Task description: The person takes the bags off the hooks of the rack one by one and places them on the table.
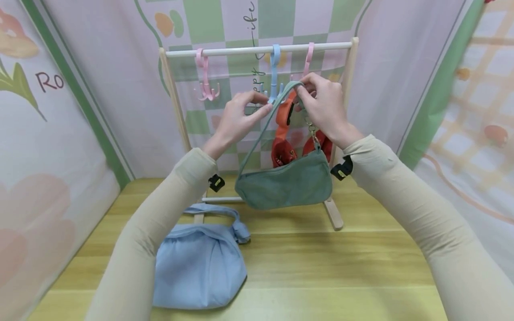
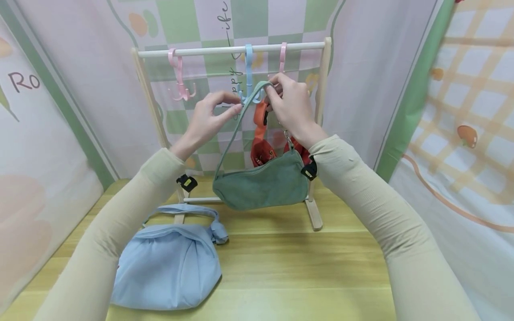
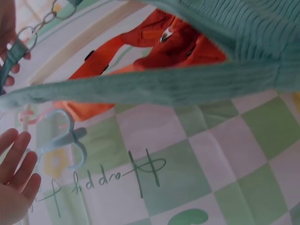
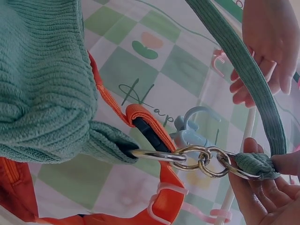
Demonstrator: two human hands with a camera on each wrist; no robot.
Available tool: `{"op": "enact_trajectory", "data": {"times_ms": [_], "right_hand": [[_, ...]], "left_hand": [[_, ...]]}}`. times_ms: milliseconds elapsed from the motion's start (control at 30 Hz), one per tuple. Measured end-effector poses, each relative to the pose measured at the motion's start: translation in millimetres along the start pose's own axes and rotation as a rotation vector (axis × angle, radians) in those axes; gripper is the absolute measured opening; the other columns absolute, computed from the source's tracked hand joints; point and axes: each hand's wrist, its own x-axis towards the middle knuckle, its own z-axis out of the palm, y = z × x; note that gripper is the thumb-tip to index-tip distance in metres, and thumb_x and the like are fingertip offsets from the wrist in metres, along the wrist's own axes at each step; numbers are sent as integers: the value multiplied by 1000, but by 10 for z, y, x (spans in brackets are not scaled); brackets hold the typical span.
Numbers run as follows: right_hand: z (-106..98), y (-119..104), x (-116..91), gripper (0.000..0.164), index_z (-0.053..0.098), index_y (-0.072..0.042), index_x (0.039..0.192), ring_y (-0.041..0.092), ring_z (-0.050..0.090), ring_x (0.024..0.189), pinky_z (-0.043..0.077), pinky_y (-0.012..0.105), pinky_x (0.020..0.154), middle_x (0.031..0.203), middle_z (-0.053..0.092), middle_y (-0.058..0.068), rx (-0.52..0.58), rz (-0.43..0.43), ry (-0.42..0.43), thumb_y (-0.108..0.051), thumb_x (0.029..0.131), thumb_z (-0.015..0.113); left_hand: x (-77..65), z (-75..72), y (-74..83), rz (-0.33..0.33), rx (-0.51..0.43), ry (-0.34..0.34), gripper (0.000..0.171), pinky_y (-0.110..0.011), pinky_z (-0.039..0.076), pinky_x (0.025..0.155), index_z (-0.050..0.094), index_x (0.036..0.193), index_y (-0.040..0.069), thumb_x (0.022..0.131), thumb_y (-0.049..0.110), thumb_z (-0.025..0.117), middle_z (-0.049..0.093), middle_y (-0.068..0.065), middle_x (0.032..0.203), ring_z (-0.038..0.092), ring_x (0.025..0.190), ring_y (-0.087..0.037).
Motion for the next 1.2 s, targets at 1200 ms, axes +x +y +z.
{"op": "enact_trajectory", "data": {"times_ms": [1200], "right_hand": [[-121, 154, -171, 32, 66, -7, 99, 8, 65, 62, 51, 20, 52, 76, 69, 5, 152, 88, -16, -32, 99, 46]], "left_hand": [[-313, 259, -29, -147, -157, -134, 10, -26, 51, 79, 61, 92, 10, 89, 19, 64, 68, -3, 91, 63, 89, -15]]}}
